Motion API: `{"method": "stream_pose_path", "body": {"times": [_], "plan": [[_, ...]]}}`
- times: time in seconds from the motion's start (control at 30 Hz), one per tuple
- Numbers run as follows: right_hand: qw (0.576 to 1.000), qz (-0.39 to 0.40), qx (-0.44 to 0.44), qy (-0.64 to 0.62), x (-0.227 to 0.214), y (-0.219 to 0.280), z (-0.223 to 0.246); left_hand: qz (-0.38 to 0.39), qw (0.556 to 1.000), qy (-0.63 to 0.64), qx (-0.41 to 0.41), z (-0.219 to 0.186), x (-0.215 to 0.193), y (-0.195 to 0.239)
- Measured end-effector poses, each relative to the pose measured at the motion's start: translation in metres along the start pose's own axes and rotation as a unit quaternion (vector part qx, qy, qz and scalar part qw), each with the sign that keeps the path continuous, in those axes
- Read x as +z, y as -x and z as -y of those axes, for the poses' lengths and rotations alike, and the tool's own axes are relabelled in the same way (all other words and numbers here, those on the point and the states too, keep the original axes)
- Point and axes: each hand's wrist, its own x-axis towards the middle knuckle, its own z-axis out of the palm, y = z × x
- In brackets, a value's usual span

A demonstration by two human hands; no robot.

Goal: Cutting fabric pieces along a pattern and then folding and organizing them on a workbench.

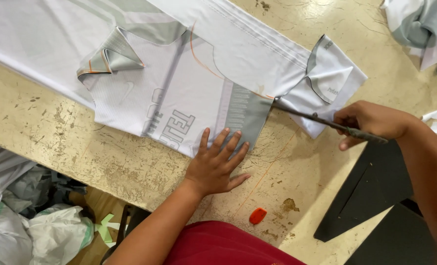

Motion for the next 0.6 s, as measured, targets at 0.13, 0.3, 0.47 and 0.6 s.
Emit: {"method": "stream_pose_path", "body": {"times": [0.13,0.3,0.47,0.6], "plan": [[0.999,0.029,-0.019,-0.024,0.003,-0.008,0.002,-0.007,1.0,0.006,0.003,0.0,0.0,-0.001],[0.999,-0.035,-0.011,-0.022,-0.003,-0.012,0.008,-0.004,1.0,-0.01,0.001,0.0,-0.001,-0.001],[0.999,-0.042,-0.018,-0.006,0.002,-0.015,0.016,-0.002,1.0,-0.004,0.001,0.0,-0.001,-0.001],[0.997,-0.059,0.034,0.018,0.001,-0.016,0.034,-0.008,1.0,-0.006,0.0,0.0,-0.001,-0.001]]}}
